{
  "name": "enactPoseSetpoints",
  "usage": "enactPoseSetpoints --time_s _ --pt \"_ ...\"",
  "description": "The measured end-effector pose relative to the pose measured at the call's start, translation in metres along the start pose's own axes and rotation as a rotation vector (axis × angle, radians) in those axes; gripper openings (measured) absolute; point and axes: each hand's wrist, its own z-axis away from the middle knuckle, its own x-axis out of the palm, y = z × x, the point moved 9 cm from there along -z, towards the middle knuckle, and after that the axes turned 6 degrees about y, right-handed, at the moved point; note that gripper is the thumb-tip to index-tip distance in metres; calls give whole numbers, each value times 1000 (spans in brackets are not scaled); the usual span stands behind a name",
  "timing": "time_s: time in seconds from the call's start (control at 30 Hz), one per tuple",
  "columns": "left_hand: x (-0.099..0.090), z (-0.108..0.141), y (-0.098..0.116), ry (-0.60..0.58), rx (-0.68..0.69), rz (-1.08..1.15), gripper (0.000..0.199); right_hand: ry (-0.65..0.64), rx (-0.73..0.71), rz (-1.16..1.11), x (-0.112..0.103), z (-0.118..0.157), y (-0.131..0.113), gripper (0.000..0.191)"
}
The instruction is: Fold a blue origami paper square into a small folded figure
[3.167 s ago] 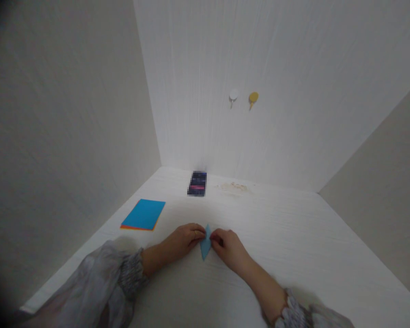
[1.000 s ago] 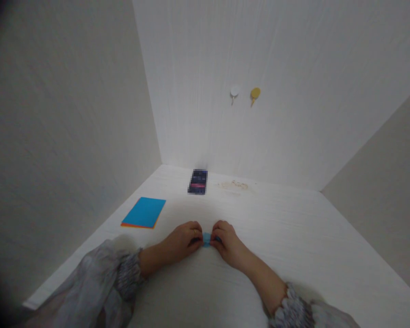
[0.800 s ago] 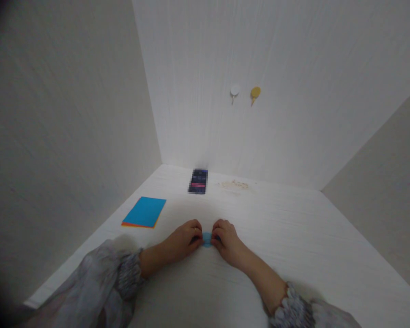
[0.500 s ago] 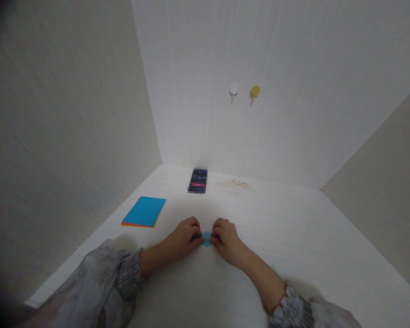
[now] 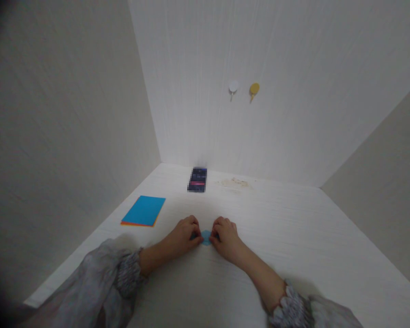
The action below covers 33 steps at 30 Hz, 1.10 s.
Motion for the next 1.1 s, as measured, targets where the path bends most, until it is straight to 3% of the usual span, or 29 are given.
enactPoseSetpoints --time_s 0.27,0.63,0.87,1.1 --pt "0 -1 -2 -1 -31 39 8 -21 80 1 1 -2 4 4" --pt "3 0 -4 -50 -65 89 9 -89 4 -61 0 -2 3 7" --pt "2 4 0 -45 0 56 8 -78 1 -132 -6 0 -1 5" --pt "2 2 -2 -81 -52 73 10 -88 25 -91 -4 1 0 4"
